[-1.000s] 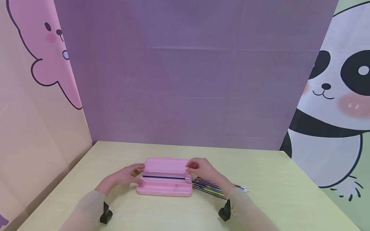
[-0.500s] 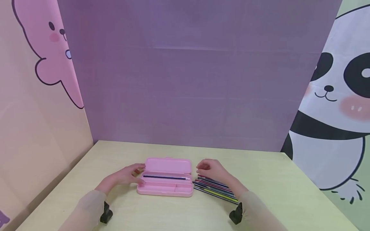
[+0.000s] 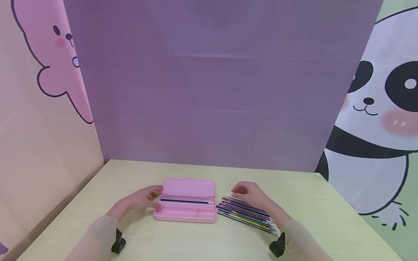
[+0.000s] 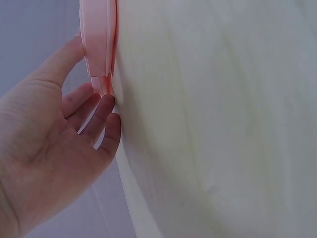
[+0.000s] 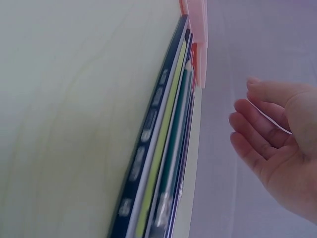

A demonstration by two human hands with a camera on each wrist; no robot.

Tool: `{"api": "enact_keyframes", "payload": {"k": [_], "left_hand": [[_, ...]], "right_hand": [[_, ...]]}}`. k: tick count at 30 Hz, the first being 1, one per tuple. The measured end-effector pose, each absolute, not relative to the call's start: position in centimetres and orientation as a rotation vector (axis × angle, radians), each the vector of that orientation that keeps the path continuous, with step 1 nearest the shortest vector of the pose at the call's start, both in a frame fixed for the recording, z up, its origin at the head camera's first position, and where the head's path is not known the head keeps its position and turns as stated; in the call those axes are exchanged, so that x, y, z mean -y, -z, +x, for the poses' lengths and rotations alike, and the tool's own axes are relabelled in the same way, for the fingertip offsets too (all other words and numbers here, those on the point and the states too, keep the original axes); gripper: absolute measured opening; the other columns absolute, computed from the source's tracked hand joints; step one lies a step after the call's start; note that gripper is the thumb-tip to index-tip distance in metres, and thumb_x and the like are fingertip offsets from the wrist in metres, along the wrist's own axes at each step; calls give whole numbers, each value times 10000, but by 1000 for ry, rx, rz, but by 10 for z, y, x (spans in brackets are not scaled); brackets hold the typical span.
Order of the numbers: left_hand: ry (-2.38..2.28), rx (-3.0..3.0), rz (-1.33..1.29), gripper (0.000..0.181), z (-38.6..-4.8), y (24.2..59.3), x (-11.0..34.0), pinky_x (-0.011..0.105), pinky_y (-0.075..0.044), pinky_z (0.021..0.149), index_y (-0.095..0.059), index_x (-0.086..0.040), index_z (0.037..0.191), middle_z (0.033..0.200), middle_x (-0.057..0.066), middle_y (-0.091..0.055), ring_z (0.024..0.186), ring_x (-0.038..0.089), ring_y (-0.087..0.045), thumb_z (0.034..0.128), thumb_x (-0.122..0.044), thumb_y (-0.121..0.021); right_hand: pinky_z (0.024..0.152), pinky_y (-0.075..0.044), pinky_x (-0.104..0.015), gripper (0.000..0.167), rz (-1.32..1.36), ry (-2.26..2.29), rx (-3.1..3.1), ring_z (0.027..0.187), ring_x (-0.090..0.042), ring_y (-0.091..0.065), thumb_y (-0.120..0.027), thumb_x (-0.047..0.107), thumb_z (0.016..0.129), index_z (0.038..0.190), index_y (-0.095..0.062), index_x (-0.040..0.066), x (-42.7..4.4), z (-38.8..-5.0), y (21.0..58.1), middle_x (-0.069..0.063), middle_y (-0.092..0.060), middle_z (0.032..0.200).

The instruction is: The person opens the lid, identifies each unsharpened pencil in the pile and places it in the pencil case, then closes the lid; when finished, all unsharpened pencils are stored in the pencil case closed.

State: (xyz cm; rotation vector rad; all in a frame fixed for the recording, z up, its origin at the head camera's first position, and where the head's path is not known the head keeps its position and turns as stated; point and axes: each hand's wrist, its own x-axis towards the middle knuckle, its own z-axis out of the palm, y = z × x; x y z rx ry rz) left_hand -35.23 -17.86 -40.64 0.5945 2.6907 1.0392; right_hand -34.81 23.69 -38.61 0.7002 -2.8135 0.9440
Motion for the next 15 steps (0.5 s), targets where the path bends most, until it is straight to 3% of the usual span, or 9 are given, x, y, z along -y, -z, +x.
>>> {"api": "enact_keyframes", "payload": {"k": [15], "left_hand": [[-1017, -2711, 587, 758, -352, 406, 179, 524, -399, 1009, -383, -49, 1415, 1392, 152, -460, 1188, 329, -473, 795, -287, -746]], "right_hand": [[739, -520, -213, 207, 678, -896, 2858, 799, -119, -597, -643, 212, 888, 1009, -673, 47, -269, -338, 390, -10, -676, 914]]}}
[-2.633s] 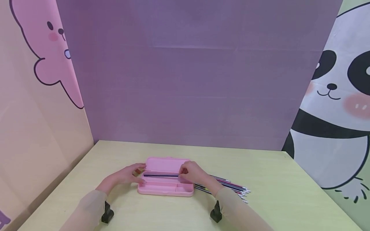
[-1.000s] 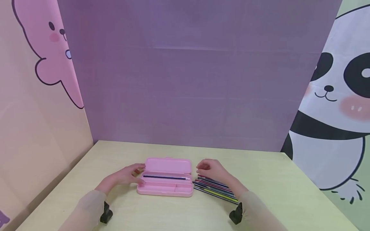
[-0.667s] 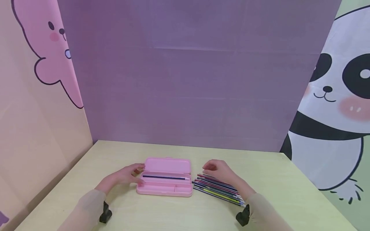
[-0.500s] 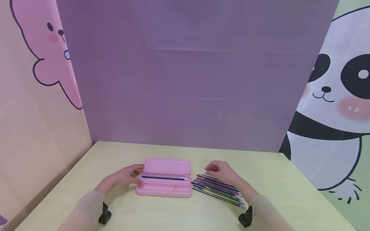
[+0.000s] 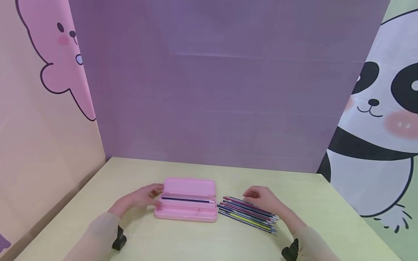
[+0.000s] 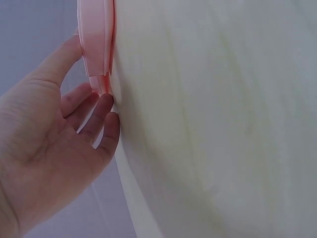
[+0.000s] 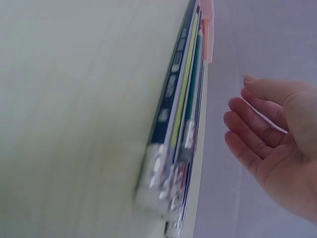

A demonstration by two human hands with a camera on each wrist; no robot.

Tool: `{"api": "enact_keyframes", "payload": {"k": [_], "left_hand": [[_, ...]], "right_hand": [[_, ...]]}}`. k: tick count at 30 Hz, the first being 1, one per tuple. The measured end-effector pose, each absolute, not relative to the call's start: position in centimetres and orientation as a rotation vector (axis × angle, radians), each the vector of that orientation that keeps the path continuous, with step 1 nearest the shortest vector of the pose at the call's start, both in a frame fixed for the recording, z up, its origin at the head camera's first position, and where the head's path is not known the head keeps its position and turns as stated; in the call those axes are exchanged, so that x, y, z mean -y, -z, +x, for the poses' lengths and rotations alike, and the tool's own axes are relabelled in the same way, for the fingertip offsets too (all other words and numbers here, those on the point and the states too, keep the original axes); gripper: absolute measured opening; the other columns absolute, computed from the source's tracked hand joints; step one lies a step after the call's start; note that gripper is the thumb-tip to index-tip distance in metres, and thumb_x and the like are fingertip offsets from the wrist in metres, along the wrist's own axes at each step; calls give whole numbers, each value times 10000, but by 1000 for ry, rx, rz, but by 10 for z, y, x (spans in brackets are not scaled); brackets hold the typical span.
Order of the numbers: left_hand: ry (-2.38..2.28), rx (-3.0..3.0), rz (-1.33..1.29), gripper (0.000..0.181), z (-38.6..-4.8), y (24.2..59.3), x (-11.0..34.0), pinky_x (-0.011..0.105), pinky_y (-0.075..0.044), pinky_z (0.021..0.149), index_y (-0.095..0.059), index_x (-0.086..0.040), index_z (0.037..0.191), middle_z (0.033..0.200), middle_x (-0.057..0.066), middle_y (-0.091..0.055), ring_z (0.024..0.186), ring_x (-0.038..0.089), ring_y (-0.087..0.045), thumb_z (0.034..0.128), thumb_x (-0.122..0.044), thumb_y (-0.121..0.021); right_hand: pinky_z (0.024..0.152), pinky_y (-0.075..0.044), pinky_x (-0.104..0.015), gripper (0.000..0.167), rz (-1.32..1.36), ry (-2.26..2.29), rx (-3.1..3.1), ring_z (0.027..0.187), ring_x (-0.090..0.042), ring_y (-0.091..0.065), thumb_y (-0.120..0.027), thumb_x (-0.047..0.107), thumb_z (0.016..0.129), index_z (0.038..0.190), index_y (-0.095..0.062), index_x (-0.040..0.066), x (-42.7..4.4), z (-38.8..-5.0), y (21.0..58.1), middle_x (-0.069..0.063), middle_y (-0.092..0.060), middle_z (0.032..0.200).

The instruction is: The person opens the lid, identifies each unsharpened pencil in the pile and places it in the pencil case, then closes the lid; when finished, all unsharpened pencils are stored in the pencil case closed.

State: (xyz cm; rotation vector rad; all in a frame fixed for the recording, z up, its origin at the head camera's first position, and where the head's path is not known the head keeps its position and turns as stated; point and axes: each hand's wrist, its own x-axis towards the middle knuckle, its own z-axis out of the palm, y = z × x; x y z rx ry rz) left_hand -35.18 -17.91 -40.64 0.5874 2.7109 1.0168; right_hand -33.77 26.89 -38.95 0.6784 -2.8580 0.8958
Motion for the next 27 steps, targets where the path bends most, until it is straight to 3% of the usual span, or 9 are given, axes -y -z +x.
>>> {"api": "enact_keyframes", "payload": {"k": [11, 27], "left_hand": [[-1006, -2706, 577, 761, -355, 407, 178, 517, -403, 1007, -386, -59, 1416, 1390, 144, -461, 1184, 321, -477, 790, -290, -751], [-1019, -2698, 566, 768, -355, 407, 179, 524, -392, 1014, -379, -54, 1419, 1399, 152, -451, 1192, 331, -471, 789, -285, -752]], "right_hand": [[748, -525, -263, 201, 668, -838, 2896, 830, -151, -610, -646, 224, 881, 981, -676, 52, -292, -327, 391, -14, -677, 916], [698, -509, -245, 132, 714, -773, 2947, 770, -83, -585, -661, 217, 869, 893, -685, 90, -310, -325, 396, 25, -669, 842]]}}
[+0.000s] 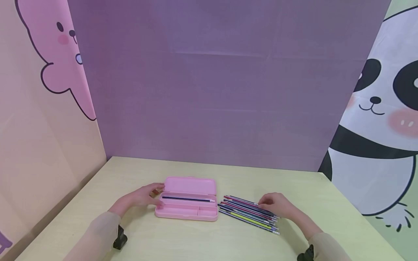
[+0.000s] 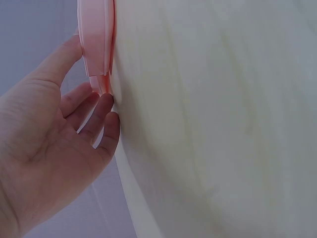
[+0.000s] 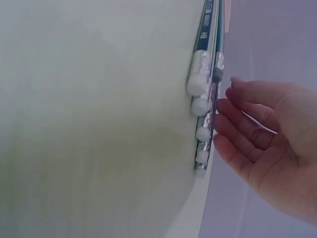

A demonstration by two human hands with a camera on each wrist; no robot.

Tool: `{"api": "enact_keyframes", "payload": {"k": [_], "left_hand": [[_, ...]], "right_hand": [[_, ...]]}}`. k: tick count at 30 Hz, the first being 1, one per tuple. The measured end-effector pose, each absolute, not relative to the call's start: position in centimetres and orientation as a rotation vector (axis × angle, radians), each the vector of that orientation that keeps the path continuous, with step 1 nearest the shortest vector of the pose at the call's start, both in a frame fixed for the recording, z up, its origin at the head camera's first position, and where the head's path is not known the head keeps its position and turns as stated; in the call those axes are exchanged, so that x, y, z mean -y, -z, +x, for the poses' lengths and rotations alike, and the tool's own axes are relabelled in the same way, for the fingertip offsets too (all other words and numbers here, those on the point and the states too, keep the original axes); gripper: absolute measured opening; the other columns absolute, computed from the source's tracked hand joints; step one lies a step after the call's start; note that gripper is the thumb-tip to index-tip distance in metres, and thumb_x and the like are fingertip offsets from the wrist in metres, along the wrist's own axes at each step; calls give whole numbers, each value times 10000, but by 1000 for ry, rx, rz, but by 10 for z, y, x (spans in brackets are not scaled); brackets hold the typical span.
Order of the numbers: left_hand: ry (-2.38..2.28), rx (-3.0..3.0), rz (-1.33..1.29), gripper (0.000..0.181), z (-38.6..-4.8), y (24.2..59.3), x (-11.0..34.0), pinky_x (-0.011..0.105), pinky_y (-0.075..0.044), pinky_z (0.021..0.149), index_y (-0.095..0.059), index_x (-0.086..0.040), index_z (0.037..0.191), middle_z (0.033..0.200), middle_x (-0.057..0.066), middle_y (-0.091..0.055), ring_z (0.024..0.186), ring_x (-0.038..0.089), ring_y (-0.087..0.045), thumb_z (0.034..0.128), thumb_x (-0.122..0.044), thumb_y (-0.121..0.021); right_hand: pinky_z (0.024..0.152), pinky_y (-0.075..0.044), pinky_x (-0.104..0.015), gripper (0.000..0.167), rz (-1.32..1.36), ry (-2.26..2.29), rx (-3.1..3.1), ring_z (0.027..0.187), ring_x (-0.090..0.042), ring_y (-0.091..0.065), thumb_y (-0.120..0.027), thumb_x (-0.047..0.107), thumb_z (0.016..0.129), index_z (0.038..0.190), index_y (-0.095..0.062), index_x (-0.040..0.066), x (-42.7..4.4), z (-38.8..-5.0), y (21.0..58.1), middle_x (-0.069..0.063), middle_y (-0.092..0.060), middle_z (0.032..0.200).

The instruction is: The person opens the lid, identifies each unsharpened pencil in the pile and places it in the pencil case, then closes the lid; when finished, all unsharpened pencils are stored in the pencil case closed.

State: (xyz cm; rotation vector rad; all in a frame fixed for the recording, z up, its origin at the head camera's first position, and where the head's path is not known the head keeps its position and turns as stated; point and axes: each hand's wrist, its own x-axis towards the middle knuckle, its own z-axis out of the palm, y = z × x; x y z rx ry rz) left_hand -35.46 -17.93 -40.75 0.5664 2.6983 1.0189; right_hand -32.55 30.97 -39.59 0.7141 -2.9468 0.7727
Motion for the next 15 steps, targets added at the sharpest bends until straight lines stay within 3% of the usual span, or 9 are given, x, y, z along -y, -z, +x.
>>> {"api": "enact_keyframes", "payload": {"k": [15], "left_hand": [[-1008, -2698, 589, 771, -357, 409, 181, 521, -392, 1015, -379, -55, 1419, 1398, 151, -453, 1190, 328, -474, 790, -302, -750]], "right_hand": [[649, -492, -248, 52, 697, -676, 2955, 714, -83, -547, -673, 120, 839, 825, -692, 74, -320, -327, 399, 25, -649, 775]]}}
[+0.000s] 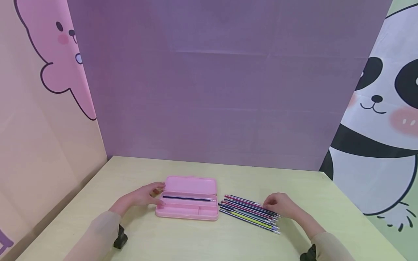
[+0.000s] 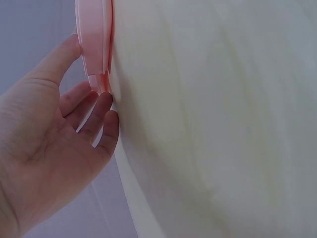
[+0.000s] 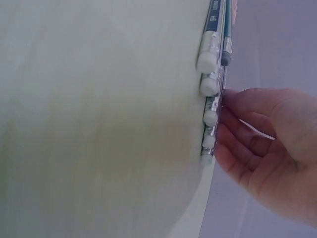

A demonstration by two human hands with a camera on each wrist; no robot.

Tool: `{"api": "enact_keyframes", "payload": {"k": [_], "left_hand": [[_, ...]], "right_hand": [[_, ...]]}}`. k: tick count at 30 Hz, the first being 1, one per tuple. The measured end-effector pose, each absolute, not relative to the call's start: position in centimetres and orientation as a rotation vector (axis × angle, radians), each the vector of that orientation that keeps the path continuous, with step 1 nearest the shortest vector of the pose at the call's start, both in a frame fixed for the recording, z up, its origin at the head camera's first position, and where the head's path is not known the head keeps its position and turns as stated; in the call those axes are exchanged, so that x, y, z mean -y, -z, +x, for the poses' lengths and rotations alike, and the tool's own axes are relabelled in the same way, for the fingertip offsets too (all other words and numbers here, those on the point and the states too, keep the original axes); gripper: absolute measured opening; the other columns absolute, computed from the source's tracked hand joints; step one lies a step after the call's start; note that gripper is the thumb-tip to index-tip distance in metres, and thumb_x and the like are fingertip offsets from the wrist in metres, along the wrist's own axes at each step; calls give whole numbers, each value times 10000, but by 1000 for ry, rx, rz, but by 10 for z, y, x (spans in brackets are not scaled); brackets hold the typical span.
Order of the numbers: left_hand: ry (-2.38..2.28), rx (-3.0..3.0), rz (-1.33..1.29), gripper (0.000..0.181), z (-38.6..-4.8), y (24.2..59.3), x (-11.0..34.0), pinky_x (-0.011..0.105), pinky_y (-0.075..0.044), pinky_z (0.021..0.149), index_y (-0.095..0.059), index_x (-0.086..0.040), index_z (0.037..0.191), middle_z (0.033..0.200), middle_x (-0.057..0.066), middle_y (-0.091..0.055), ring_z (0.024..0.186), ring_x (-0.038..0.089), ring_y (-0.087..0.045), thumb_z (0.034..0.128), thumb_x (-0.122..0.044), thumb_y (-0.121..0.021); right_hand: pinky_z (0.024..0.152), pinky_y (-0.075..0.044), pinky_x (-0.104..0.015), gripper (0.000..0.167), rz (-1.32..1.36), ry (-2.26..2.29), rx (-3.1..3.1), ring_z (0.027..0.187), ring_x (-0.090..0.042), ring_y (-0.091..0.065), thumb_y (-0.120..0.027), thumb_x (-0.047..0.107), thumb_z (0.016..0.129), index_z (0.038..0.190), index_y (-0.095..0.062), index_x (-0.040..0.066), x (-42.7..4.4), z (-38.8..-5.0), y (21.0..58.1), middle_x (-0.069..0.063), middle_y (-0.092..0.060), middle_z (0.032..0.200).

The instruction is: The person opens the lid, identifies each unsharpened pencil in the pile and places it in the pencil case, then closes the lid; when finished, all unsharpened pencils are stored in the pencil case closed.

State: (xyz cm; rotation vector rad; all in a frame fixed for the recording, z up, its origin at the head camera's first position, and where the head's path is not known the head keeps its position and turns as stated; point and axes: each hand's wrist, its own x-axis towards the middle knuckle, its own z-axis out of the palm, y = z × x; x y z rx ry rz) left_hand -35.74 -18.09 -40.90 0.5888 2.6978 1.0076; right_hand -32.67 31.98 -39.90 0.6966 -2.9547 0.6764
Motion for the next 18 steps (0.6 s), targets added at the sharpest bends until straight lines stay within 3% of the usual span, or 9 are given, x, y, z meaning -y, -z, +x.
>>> {"api": "enact_keyframes", "payload": {"k": [10, 18], "left_hand": [[-1007, -2692, 613, 771, -355, 406, 180, 525, -392, 1011, -379, -36, 1414, 1390, 170, -455, 1186, 344, -473, 792, -303, -748], [-1022, -2692, 597, 770, -354, 405, 180, 520, -394, 1013, -375, -38, 1418, 1396, 165, -452, 1191, 338, -472, 791, -283, -750]], "right_hand": [[625, -496, -239, 36, 718, -669, 2948, 698, -95, -572, -670, 59, 818, 830, -702, 50, -319, -330, 400, 2, -656, 782], [602, -479, -220, 78, 718, -669, 2946, 680, -69, -568, -720, 137, 796, 833, -722, 69, -317, -331, 402, 28, -638, 770]]}}
